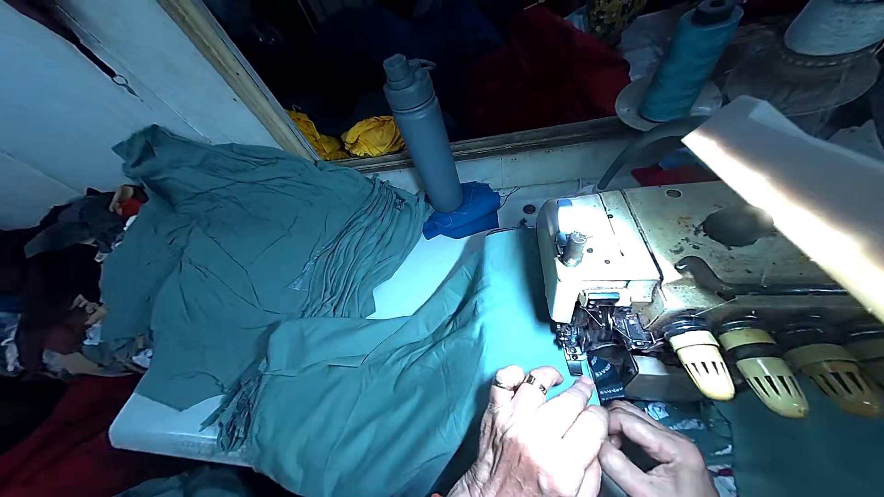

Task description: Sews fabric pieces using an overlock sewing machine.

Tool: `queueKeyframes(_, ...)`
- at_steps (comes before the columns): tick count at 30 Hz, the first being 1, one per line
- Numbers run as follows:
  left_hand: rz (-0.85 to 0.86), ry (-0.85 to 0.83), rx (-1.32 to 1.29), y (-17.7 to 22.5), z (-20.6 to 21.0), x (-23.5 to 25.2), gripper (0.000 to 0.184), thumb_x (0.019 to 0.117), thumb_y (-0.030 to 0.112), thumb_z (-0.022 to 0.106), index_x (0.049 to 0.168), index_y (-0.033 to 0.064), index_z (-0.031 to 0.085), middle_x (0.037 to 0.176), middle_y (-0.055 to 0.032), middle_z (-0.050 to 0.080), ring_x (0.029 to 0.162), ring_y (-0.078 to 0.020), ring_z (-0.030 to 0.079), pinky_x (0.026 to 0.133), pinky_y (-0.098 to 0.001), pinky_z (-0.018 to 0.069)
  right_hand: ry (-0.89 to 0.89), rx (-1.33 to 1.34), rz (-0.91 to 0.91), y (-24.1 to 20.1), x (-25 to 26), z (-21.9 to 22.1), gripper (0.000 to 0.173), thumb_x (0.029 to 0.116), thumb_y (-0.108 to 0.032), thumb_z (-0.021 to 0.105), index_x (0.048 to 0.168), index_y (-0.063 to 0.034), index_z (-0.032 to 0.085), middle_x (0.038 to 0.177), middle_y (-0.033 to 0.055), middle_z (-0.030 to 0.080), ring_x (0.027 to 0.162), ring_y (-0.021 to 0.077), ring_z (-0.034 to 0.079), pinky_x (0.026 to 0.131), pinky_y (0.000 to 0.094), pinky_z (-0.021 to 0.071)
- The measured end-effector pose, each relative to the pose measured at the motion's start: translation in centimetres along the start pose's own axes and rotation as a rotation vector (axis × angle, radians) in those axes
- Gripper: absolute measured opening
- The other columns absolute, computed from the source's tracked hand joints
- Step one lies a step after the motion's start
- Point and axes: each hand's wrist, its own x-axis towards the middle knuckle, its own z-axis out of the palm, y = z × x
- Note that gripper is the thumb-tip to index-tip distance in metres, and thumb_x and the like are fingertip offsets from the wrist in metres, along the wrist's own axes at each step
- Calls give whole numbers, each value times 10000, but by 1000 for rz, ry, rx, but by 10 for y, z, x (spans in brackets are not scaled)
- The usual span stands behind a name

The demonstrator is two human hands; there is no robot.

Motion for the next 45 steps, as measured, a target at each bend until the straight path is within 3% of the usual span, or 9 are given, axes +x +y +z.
queueKeyframes(8,44,75,-61,-1,2,3,274,950,199,549,1107,202,774,1034,17,790,1048,-172,672,1010,-426,345,-14,569,331,-14,-18,22,295,813,140,624,960,-106,690,850,-140,743,779,-45,689,749,189,593)
queueKeyframes(13,-82,76,-208,0,-29,-27,208,946,224,614,851,116,764,779,-24,740,796,-133,672,799,-283,499,-287,580,477,-16,-38,35,306,768,142,677,991,-68,678,886,-102,754,850,-54,695,819,185,588)
queueKeyframes(17,-279,-425,-77,20,-36,-64,446,890,466,688,714,56,672,599,-77,611,538,-234,645,461,-404,485,-565,171,310,-12,-60,46,335,870,-43,685,1139,153,646,1047,149,729,1000,52,663,937,201,497)
queueKeyframes(22,-605,-1293,-90,38,-35,-58,415,1031,307,491,1082,-63,673,1027,-262,709,1042,-430,690,863,-590,512,-884,-249,348,-5,-66,55,388,949,-256,616,1065,107,691,1091,298,699,1097,433,668,956,574,481)
queueKeyframes(27,-650,-1484,-92,35,-33,-52,461,1027,395,508,1100,-29,674,1115,-234,695,1139,-392,652,927,-585,484,-985,-369,352,-7,-68,52,379,935,-310,642,901,64,697,956,275,704,994,446,687,838,619,501)
queueKeyframes(33,-831,-1361,-273,33,-36,-73,411,1012,387,578,1045,-4,702,1074,-214,694,1108,-381,644,914,-594,474,-1050,-237,452,-3,-70,54,322,920,-218,702,849,95,677,855,270,677,881,421,670,804,595,481)
queueKeyframes(37,-1111,-830,-505,33,-43,-97,349,979,270,673,903,-70,689,851,-191,676,828,-303,665,798,-492,526,-686,321,602,4,-86,48,51,865,-59,715,821,-39,696,715,-25,684,653,45,644,659,277,546)
queueKeyframes(41,-1722,-222,-941,34,-63,-94,147,1068,107,536,1082,-31,587,790,-100,689,619,-153,686,604,-286,595,-547,749,822,-17,-80,40,172,897,60,623,928,-91,699,747,-36,705,611,46,630,614,234,550)
queueKeyframes(45,-1792,121,-1084,34,-82,-92,213,1110,130,416,1136,-10,573,744,-88,669,568,-140,644,541,-264,555,-583,887,761,-33,-77,38,210,878,68,623,870,-114,726,745,-30,721,640,53,653,658,241,564)
